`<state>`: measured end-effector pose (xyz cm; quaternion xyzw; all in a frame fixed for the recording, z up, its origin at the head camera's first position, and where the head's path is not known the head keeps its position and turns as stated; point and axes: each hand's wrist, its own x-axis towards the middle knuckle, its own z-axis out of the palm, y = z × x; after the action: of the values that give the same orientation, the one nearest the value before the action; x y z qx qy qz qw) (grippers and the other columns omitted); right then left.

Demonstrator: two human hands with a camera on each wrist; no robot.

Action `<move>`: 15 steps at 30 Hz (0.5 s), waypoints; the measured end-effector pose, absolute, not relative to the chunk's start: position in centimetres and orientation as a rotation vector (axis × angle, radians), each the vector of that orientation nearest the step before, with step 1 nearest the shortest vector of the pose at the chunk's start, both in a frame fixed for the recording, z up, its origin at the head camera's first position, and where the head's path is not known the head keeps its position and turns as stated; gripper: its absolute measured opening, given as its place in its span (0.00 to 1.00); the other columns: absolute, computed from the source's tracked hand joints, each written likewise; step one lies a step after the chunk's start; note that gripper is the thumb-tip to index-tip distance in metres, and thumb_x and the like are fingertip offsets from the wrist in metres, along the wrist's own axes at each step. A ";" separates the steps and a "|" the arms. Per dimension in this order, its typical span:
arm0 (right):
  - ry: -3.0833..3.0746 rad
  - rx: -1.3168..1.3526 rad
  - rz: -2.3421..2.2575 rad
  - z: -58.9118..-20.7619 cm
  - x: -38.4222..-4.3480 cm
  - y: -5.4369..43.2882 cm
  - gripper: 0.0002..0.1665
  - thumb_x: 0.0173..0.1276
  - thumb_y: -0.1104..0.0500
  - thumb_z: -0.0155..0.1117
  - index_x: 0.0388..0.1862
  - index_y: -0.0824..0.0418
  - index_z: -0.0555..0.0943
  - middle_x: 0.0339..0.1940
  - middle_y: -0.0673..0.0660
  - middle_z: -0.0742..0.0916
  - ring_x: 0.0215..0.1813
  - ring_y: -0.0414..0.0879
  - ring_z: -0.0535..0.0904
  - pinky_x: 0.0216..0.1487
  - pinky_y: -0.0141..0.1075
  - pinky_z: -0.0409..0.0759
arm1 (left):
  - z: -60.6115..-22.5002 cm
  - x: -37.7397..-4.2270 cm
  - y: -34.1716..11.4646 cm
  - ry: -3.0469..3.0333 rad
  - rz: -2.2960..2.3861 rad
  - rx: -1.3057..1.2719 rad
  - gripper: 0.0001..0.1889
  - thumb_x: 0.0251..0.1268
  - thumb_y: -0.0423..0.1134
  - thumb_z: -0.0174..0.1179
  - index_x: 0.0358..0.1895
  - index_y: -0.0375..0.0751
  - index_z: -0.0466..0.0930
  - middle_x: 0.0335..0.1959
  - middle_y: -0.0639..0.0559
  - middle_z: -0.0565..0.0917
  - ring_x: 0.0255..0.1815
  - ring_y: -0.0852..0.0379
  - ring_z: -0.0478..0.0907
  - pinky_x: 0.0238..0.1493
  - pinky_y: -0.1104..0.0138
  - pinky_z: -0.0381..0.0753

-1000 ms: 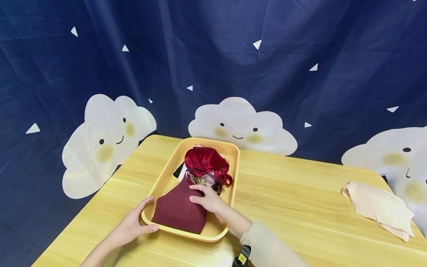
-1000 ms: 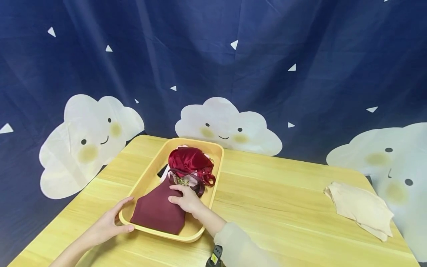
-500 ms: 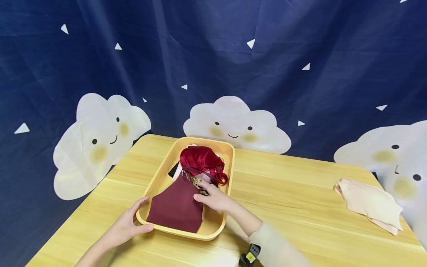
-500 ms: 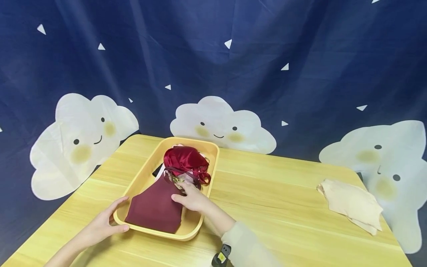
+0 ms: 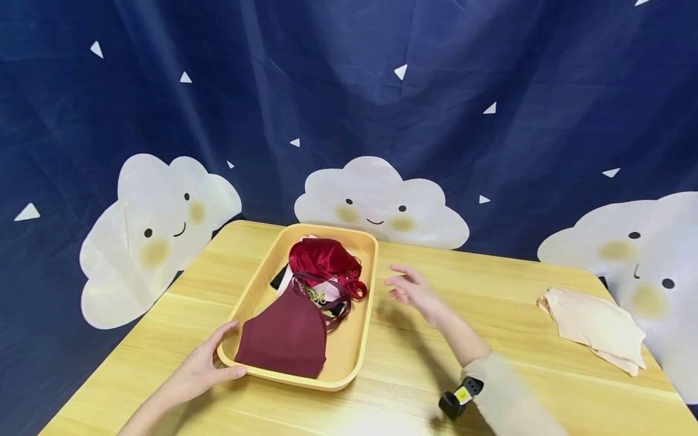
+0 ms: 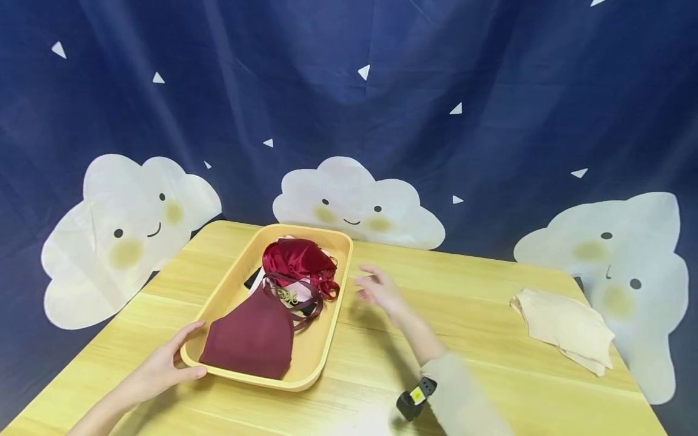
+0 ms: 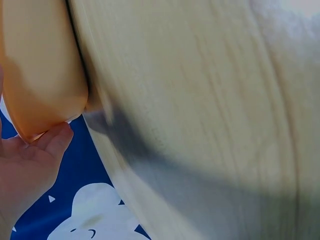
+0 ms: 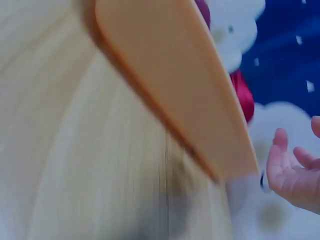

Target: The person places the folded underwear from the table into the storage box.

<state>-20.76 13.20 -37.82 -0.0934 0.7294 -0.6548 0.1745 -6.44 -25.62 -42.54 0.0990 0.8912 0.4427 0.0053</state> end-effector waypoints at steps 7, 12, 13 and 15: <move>2.006 -0.093 -2.058 -37.5 -22.0 19.8 0.30 0.72 0.59 0.46 0.67 0.68 0.51 0.33 0.40 0.80 0.34 0.33 0.76 0.40 0.26 0.74 | -42.6 -6.0 -25.8 2.801 1.373 0.272 0.42 0.49 0.39 0.68 0.65 0.27 0.54 0.61 0.27 0.65 0.59 0.43 0.66 0.50 0.80 0.65; 2.040 -0.010 -2.138 -36.8 -22.3 25.7 0.13 0.73 0.54 0.44 0.54 0.51 0.61 0.31 0.37 0.81 0.33 0.32 0.76 0.39 0.24 0.73 | -42.4 -6.0 -25.7 2.799 1.365 0.250 0.42 0.50 0.41 0.68 0.65 0.27 0.54 0.62 0.28 0.64 0.60 0.36 0.63 0.51 0.81 0.64; 2.041 0.010 -2.162 -36.8 -22.3 26.9 0.09 0.73 0.54 0.44 0.50 0.48 0.62 0.30 0.37 0.81 0.33 0.31 0.77 0.38 0.24 0.74 | -42.4 -6.0 -25.7 2.796 1.364 0.245 0.42 0.50 0.41 0.68 0.65 0.27 0.54 0.62 0.28 0.64 0.60 0.36 0.63 0.51 0.81 0.63; 2.040 0.031 -2.215 -36.7 -22.2 29.3 0.06 0.72 0.53 0.44 0.46 0.45 0.62 0.29 0.38 0.81 0.32 0.32 0.77 0.36 0.23 0.74 | -42.4 -6.0 -25.7 2.791 1.369 0.254 0.42 0.50 0.41 0.67 0.64 0.26 0.54 0.62 0.27 0.64 0.60 0.35 0.62 0.51 0.82 0.63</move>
<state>-22.20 29.30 -36.75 0.0102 0.6759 -0.7340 0.0650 -6.04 -25.67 -42.38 0.0816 0.8947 0.4389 0.0114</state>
